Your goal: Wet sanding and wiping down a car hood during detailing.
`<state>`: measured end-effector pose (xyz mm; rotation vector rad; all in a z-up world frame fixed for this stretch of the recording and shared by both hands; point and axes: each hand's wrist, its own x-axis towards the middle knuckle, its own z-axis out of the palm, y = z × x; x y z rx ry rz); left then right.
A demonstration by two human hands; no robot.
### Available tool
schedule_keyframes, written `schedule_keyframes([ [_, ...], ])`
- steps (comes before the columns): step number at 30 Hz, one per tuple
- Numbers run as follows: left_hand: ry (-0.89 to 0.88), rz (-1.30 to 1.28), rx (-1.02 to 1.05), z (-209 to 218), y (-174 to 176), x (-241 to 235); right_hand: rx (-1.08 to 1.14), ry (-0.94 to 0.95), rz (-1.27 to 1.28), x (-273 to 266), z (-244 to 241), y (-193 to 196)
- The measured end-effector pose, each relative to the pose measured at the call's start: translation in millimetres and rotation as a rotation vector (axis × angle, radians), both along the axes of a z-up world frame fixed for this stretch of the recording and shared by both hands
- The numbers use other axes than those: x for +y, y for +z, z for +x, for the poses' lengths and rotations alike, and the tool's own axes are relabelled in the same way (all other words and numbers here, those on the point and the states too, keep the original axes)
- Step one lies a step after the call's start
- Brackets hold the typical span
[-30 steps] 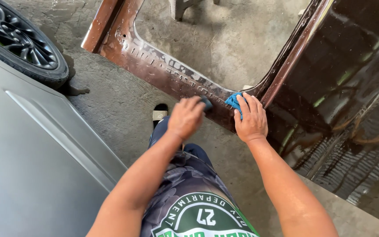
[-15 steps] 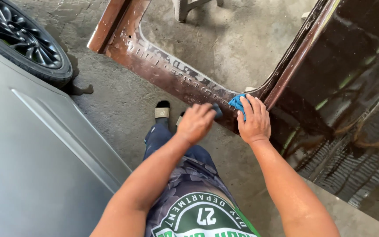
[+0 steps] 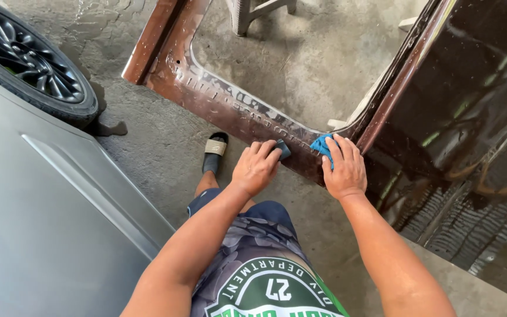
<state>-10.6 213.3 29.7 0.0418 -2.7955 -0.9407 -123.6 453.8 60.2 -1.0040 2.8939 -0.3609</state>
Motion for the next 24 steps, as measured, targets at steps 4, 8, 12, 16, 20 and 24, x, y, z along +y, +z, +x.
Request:
schedule_keyframes([
  [4, -0.005, -0.014, -0.022, -7.8, -12.0, -55.0, 0.004, -0.008, 0.027, -1.4, 0.7, -0.7],
  [8, 0.31, -0.089, -0.082, -14.9, -20.2, -118.4, -0.001, -0.021, 0.043, -2.4, 1.1, 0.2],
  [12, 0.262, -0.049, -0.14, -16.2, -4.9, -111.4, 0.013, -0.02, 0.057, -4.6, 0.5, -0.9],
  [16, 0.025, -0.032, -0.064, -5.7, -16.8, -86.3, 0.023, -0.041, 0.088, -7.2, 0.9, -1.0],
  [20, -0.071, -0.021, -0.072, -8.8, -26.6, -142.9, 0.016, -0.064, 0.111, -11.0, 2.2, -1.3],
  [24, 0.373, -0.14, -0.141, -14.8, -33.4, -226.1, 0.022, -0.162, 0.074, -26.6, 7.8, -4.3],
])
